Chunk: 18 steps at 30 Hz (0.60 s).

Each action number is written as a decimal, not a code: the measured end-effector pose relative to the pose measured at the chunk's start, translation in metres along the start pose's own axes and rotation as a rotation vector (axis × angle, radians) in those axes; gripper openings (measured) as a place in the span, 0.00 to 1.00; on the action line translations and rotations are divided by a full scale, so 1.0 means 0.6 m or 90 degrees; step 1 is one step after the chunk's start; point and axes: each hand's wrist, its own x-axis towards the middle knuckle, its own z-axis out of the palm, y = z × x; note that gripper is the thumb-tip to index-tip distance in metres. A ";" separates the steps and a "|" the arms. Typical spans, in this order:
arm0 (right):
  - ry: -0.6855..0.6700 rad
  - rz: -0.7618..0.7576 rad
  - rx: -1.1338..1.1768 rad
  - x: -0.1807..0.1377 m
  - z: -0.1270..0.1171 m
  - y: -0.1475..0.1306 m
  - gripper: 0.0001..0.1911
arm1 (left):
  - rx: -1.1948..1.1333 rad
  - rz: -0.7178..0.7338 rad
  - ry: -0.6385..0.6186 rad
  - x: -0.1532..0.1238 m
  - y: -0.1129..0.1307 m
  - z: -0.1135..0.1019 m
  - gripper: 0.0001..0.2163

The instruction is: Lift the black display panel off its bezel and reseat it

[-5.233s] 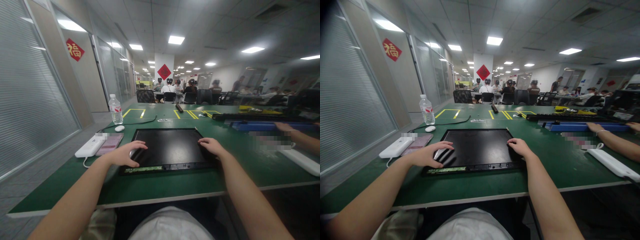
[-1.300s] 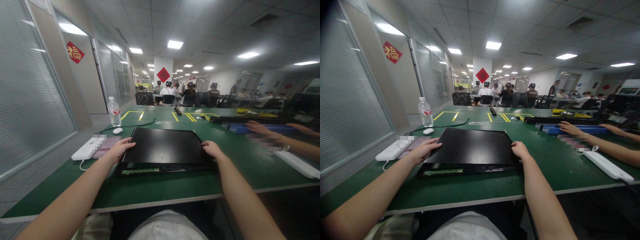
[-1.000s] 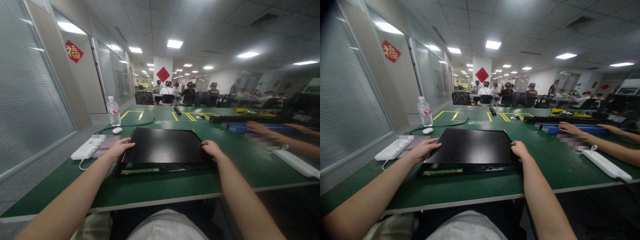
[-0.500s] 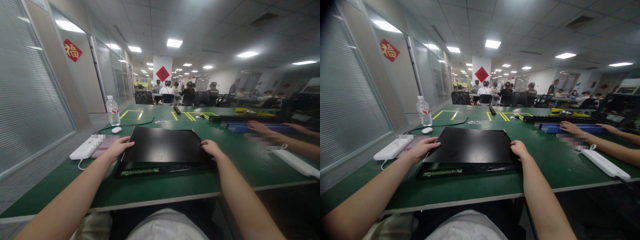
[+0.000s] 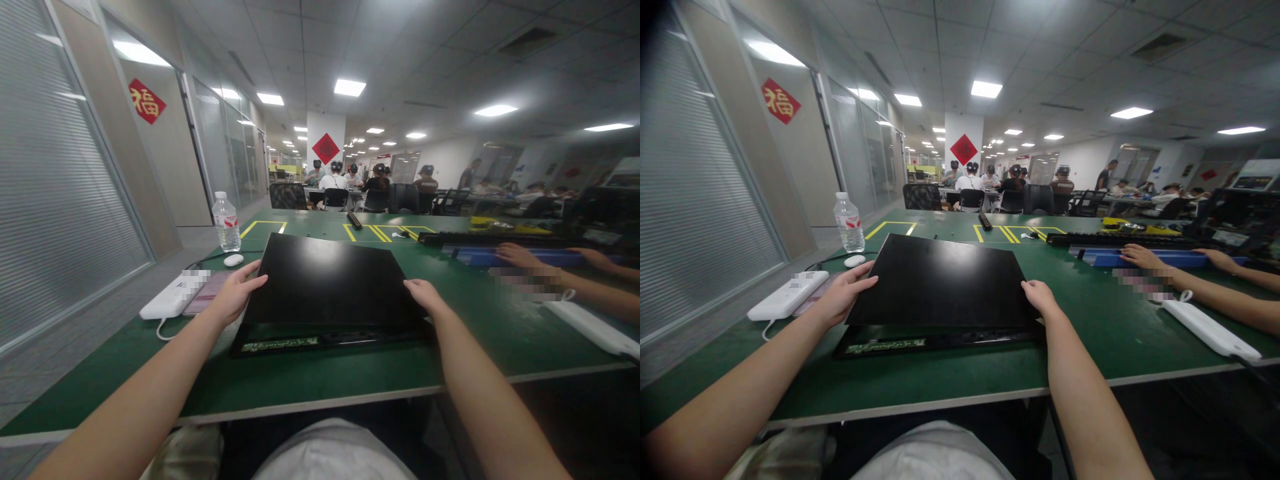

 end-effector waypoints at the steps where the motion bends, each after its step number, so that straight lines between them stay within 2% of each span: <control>1: -0.008 0.015 0.018 -0.001 0.000 -0.001 0.15 | 0.001 0.000 0.000 -0.001 0.001 0.001 0.31; 6: -0.038 0.072 0.153 -0.007 0.000 -0.003 0.11 | 0.022 0.025 0.034 -0.005 0.007 0.002 0.30; 11: 0.013 0.044 0.278 -0.004 -0.008 -0.010 0.07 | 0.035 0.066 0.063 -0.001 0.010 -0.006 0.29; 13: 0.005 0.041 0.361 -0.004 -0.015 -0.015 0.08 | 0.040 0.074 0.074 0.003 0.009 -0.011 0.28; 18: -0.091 0.000 0.529 -0.015 -0.038 -0.032 0.18 | 0.052 0.072 0.120 0.019 0.002 -0.025 0.25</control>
